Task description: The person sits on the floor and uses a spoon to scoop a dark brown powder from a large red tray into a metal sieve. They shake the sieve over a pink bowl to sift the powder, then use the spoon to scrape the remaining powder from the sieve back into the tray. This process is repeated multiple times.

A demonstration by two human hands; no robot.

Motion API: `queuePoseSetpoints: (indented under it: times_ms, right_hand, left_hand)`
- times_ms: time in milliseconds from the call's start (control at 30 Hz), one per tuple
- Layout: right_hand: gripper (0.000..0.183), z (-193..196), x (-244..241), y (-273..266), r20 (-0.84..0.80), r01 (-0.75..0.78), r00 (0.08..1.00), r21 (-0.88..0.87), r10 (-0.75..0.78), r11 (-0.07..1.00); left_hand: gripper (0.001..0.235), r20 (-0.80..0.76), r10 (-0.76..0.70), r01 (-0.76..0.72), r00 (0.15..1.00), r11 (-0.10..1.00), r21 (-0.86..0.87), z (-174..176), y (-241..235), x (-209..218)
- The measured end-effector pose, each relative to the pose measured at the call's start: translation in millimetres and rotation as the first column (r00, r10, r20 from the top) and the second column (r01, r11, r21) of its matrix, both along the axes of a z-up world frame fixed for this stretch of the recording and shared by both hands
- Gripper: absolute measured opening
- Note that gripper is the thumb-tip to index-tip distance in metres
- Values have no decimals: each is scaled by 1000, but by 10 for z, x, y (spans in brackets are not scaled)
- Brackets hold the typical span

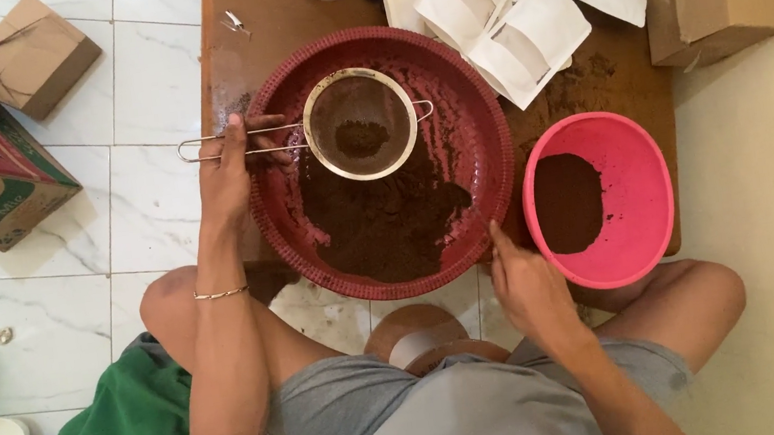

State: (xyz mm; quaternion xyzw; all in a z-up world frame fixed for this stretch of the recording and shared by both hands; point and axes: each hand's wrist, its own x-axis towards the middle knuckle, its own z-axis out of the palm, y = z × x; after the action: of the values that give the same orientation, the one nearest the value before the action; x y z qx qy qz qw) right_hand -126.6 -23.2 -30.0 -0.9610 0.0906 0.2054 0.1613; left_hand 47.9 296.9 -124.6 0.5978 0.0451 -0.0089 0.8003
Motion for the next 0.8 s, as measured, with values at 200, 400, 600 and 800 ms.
queuePoseSetpoints:
  times_ms: [200,400,600,800]
  right_hand:
    - [55,-161,151,-62,63,-68,995,-121,76,990]
    - [59,-316,-138,-177,-108,-155,986,-256,131,954]
    - [54,-372,-437,78,-1,-94,996,96,95,991]
    - [55,-134,-337,163,99,-141,988,244,120,960]
  left_hand:
    - [53,-1,-15,15,1000,1000,15,51,12,-12]
    - [52,-9,-29,28,1000,999,-15,-17,54,-8]
    - [49,-98,-77,82,992,995,49,266,15,-43]
    - [52,-88,-71,81,994,990,118,340,-3,-91]
